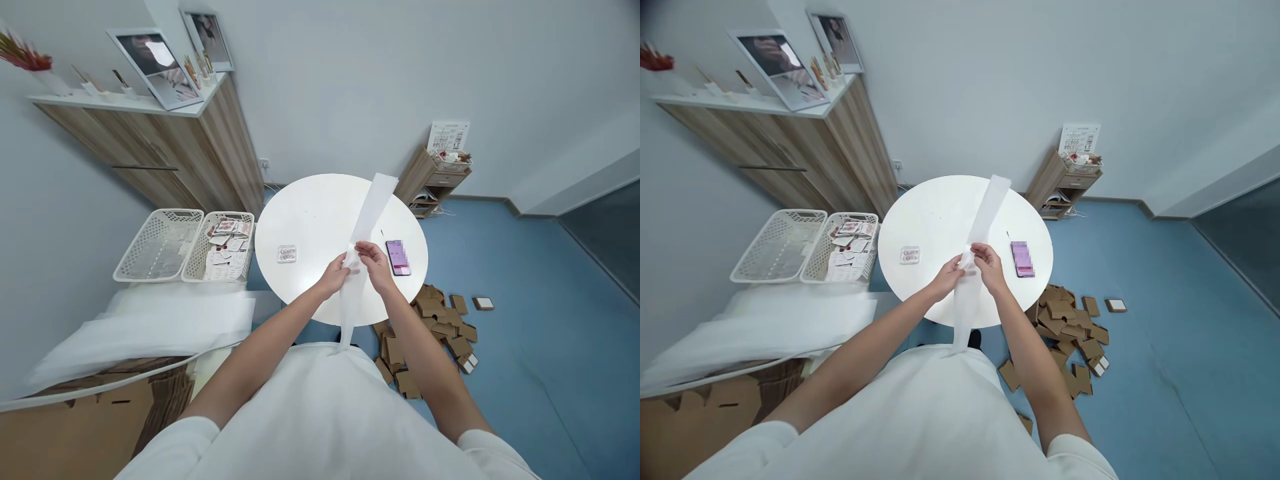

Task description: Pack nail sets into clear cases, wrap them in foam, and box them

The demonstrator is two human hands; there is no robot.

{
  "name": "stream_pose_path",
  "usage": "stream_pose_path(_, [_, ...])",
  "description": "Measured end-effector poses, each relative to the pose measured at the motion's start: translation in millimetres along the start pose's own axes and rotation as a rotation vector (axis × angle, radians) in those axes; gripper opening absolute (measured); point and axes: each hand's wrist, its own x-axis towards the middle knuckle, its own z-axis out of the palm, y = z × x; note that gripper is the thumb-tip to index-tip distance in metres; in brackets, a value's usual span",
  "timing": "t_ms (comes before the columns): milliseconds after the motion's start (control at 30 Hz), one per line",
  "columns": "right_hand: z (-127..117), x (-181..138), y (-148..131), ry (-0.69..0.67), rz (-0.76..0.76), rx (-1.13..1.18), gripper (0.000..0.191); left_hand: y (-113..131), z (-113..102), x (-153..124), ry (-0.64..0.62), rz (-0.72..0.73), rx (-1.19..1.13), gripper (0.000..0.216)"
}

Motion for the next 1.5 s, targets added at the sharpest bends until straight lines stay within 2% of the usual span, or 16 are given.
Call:
stream_pose_path(100, [-18, 7, 11, 0.051, -0.036, -0.167, 0.040, -10, 2, 20, 0.139, -0.131, -0.184, 0.041])
stream_pose_path(167, [-26, 10, 20, 0.089, -0.044, -0.314, 0.047, -15, 6, 31, 0.210, -0.140, -0.287, 0.030])
stream_pose_path(267, [-32, 13, 32, 0.016, -0.049, -0.435, 0.042, -23, 16, 44, 0.225, -0.116, -0.371, 0.023])
stream_pose_path(333, [-35, 18, 38, -0.037, 0.020, -0.410, 0.040, -27, 23, 51, 0.222, -0.110, -0.383, 0.024])
stream_pose_path(400, [-37, 24, 45, -0.057, 0.153, -0.317, 0.046, -32, 28, 56, 0.241, -0.121, -0.391, 0.023])
stream_pose_path(500, [-38, 32, 56, -0.041, 0.334, -0.174, 0.051, -37, 30, 59, 0.287, -0.162, -0.377, 0.025])
stream_pose_path(600, [-36, 37, 68, -0.026, 0.443, -0.120, 0.052, -42, 26, 60, 0.311, -0.205, -0.298, 0.027])
stream_pose_path(800, [-24, 44, 82, -0.055, 0.480, -0.097, 0.044, -51, 5, 61, 0.266, -0.251, 0.001, 0.027])
stream_pose_path(900, [-26, 53, 90, 0.028, 0.460, -0.134, 0.039, -56, -17, 67, 0.403, -0.264, 0.147, 0.031])
stream_pose_path(1000, [-38, 61, 102, 0.168, 0.454, -0.165, 0.037, -58, -42, 74, 0.547, -0.306, 0.288, 0.037])
stream_pose_path(1067, [-49, 63, 111, 0.237, 0.471, -0.211, 0.031, -59, -58, 79, 0.579, -0.321, 0.333, 0.044])
stream_pose_path(1233, [-63, 58, 126, 0.259, 0.489, -0.286, 0.020, -63, -81, 85, 0.561, -0.350, 0.413, 0.050])
stream_pose_path(1367, [-63, 47, 126, 0.224, 0.489, -0.327, 0.032, -66, -85, 89, 0.526, -0.343, 0.499, 0.048])
stream_pose_path(1433, [-61, 37, 125, 0.187, 0.434, -0.436, 0.043, -67, -85, 86, 0.514, -0.320, 0.573, 0.050])
stream_pose_path(1500, [-58, 20, 125, 0.118, 0.325, -0.619, 0.048, -70, -83, 78, 0.495, -0.218, 0.764, 0.052])
